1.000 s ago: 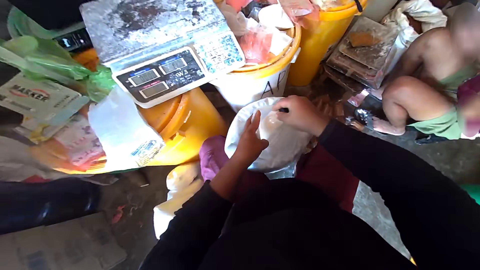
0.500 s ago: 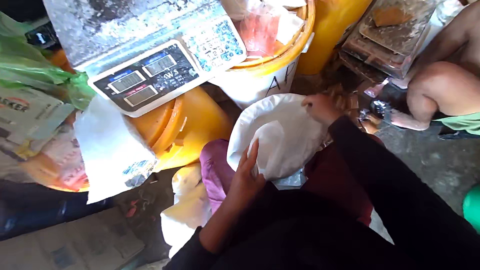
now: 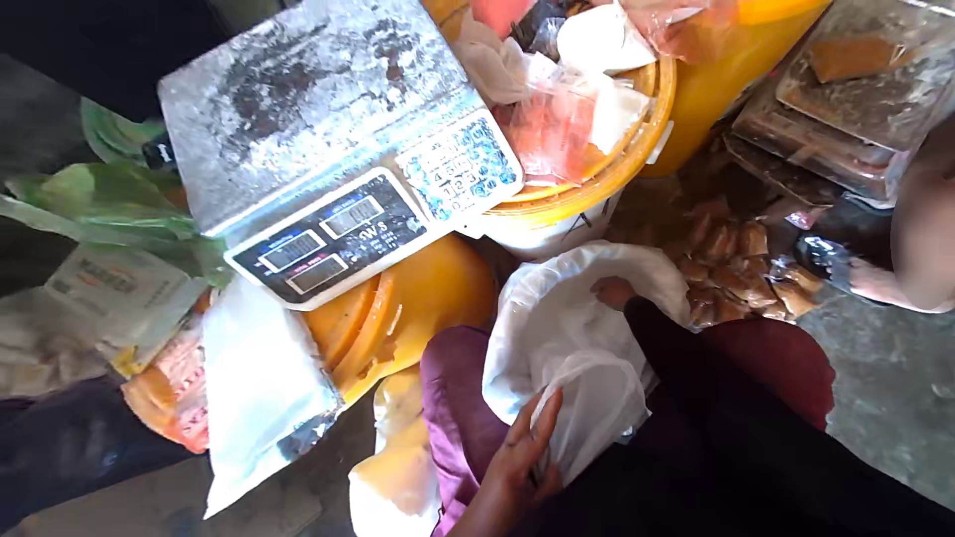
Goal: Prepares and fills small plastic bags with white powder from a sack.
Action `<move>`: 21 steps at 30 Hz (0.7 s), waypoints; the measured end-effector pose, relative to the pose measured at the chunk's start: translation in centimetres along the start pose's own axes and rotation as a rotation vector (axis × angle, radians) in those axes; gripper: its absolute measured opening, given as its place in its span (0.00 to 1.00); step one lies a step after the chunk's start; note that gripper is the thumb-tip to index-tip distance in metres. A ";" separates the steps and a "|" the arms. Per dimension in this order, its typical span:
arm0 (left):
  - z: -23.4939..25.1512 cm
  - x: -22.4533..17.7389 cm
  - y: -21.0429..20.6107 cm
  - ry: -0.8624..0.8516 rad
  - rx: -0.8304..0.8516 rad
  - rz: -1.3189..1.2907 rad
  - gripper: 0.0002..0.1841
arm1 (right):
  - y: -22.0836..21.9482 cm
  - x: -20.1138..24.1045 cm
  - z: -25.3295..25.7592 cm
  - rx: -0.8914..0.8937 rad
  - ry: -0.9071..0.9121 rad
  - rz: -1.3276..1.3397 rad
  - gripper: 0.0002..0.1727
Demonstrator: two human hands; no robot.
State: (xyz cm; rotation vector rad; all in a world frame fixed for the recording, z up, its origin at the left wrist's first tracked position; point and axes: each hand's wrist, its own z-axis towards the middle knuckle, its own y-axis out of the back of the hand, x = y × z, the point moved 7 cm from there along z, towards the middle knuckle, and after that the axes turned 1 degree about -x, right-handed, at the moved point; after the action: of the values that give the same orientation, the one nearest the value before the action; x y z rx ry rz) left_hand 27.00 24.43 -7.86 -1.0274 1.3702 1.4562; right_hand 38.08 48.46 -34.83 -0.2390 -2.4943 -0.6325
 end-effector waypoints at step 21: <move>1.0 -1.0 -0.2 0.224 -0.085 0.025 0.49 | 2.8 0.3 -10.5 -0.131 0.069 0.896 0.20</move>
State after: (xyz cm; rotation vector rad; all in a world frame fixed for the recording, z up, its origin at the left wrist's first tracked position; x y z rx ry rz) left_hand 27.44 25.35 -6.94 -1.2632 1.4922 1.4628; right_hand 43.55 45.79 -25.88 -1.2575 -1.9743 -0.3948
